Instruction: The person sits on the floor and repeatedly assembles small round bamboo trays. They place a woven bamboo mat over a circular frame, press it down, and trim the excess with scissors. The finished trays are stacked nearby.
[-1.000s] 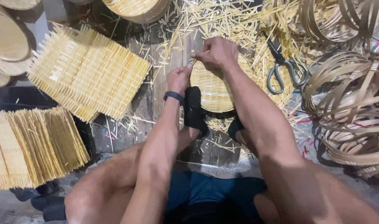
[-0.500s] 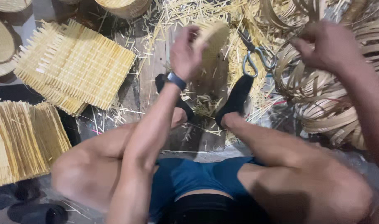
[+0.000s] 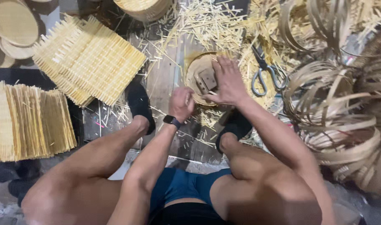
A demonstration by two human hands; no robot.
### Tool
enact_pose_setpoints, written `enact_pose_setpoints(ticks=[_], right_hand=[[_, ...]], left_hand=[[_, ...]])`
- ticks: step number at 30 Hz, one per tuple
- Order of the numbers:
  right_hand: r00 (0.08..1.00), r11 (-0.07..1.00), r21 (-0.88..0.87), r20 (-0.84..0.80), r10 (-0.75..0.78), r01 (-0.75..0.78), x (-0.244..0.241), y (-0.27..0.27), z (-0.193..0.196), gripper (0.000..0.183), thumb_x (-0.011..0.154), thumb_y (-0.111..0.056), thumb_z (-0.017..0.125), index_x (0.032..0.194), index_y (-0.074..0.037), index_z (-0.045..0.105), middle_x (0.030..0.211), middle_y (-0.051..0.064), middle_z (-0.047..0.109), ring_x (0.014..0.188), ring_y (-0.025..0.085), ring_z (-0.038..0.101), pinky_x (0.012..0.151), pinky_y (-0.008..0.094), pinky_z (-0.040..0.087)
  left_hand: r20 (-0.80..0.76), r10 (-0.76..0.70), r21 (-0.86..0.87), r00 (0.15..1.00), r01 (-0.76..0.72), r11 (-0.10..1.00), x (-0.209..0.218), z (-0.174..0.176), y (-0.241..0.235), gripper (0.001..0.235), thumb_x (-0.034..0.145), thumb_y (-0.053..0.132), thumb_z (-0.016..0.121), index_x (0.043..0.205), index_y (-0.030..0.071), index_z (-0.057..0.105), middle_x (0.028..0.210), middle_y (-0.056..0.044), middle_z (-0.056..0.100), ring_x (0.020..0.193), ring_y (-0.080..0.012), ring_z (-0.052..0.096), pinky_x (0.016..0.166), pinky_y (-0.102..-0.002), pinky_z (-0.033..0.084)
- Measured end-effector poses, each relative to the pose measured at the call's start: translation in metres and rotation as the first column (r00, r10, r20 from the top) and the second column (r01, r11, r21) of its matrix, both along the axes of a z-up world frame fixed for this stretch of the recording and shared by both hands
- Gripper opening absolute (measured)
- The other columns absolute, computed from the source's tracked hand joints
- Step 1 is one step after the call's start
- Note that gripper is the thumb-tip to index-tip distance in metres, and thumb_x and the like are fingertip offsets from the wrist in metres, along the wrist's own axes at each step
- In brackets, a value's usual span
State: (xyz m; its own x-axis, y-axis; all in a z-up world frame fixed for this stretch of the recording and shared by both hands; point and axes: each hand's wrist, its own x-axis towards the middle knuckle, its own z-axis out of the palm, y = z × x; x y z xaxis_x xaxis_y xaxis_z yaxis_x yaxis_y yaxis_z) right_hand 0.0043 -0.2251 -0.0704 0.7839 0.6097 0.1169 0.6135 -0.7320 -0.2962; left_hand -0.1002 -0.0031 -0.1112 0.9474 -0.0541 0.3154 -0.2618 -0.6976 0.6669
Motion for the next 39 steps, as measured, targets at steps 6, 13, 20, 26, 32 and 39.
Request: enact_pose_setpoints(ticks=[6, 13, 20, 26, 32, 39], right_hand=[[0.897, 0.94, -0.125, -0.282, -0.339, 0.316, -0.006, 0.055, -0.055, 0.115, 0.085, -0.067, 0.065, 0.158, 0.012, 0.026, 0.163, 0.035, 0.024, 0.13, 0.044, 0.046, 0.109, 0.054, 0.04], [0.97, 0.975, 0.065, 0.106, -0.22, 0.214, 0.017, 0.019, -0.027, 0.112, 0.087, -0.064, 0.074, 0.156, 0.007, 0.021, 0.158, 0.029, 0.032, 0.114, 0.036, 0.052, 0.093, 0.051, 0.042], [0.954, 0.967, -0.156, -0.195, -0.23, 0.202, 0.017, 0.044, -0.022, 0.115, 0.066, -0.048, 0.079, 0.152, 0.008, 0.03, 0.147, 0.029, 0.042, 0.119, 0.042, 0.052, 0.099, 0.051, 0.042], [0.811, 0.696, 0.417, -0.294, -0.505, 0.584, -0.001, -0.043, -0.078, 0.066, 0.094, -0.029, 0.078, 0.146, 0.002, 0.049, 0.139, 0.023, 0.057, 0.132, 0.039, 0.056, 0.115, 0.049, 0.044], [0.676, 0.693, -0.202, -0.154, -0.72, 0.692, -0.012, -0.167, -0.173, 0.059, 0.078, -0.013, 0.079, 0.126, 0.008, 0.053, 0.117, 0.031, 0.057, 0.113, 0.048, 0.055, 0.099, 0.054, 0.045], [0.075, 0.575, -0.373, -0.79, -0.608, 0.728, -0.012, -0.155, -0.107, 0.04, 0.075, -0.012, 0.081, 0.11, 0.002, 0.069, 0.1, 0.019, 0.073, 0.088, 0.027, 0.072, 0.085, 0.041, 0.058]], left_hand=[[-0.171, 0.421, -0.175, 0.891, -0.448, 0.877, 0.016, -0.013, 0.025, 0.027, 0.084, -0.005, 0.061, 0.109, 0.004, 0.067, 0.107, -0.012, 0.066, 0.094, -0.024, 0.067, 0.081, -0.033, 0.056], [-0.16, 0.525, -0.302, 0.836, -0.548, 0.78, 0.039, -0.007, 0.045, 0.02, 0.09, -0.003, 0.064, 0.109, 0.003, 0.069, 0.11, -0.008, 0.068, 0.088, -0.0168, 0.069, 0.076, -0.029, 0.058], [-0.213, 0.448, -0.342, 0.868, -0.496, 0.798, 0.063, -0.001, 0.026, 0.022, 0.091, 0.001, 0.067, 0.112, 0.005, 0.07, 0.108, -0.008, 0.069, 0.09, -0.0162, 0.069, 0.077, -0.029, 0.058], [-0.282, 0.194, -0.101, 0.94, -0.23, 0.968, 0.063, -0.002, -0.036, 0.05, 0.084, 0.024, 0.08, 0.126, 0.007, 0.061, 0.122, -0.016, 0.066, 0.114, -0.033, 0.062, 0.102, -0.045, 0.049], [-0.455, -0.08, 0.135, 0.887, 0.158, 0.978, 0.09, -0.009, -0.084, 0.103, 0.064, 0.026, 0.085, 0.153, 0.007, 0.038, 0.147, -0.022, 0.046, 0.132, -0.044, 0.043, 0.111, -0.063, 0.027], [-0.333, 0.038, 0.211, 0.942, 0.035, 0.977, 0.088, -0.013, -0.057, 0.096, 0.07, 0.032, 0.08, 0.155, 0.014, 0.041, 0.16, -0.025, 0.033, 0.146, -0.0494, 0.029, 0.12, -0.06, 0.027]])
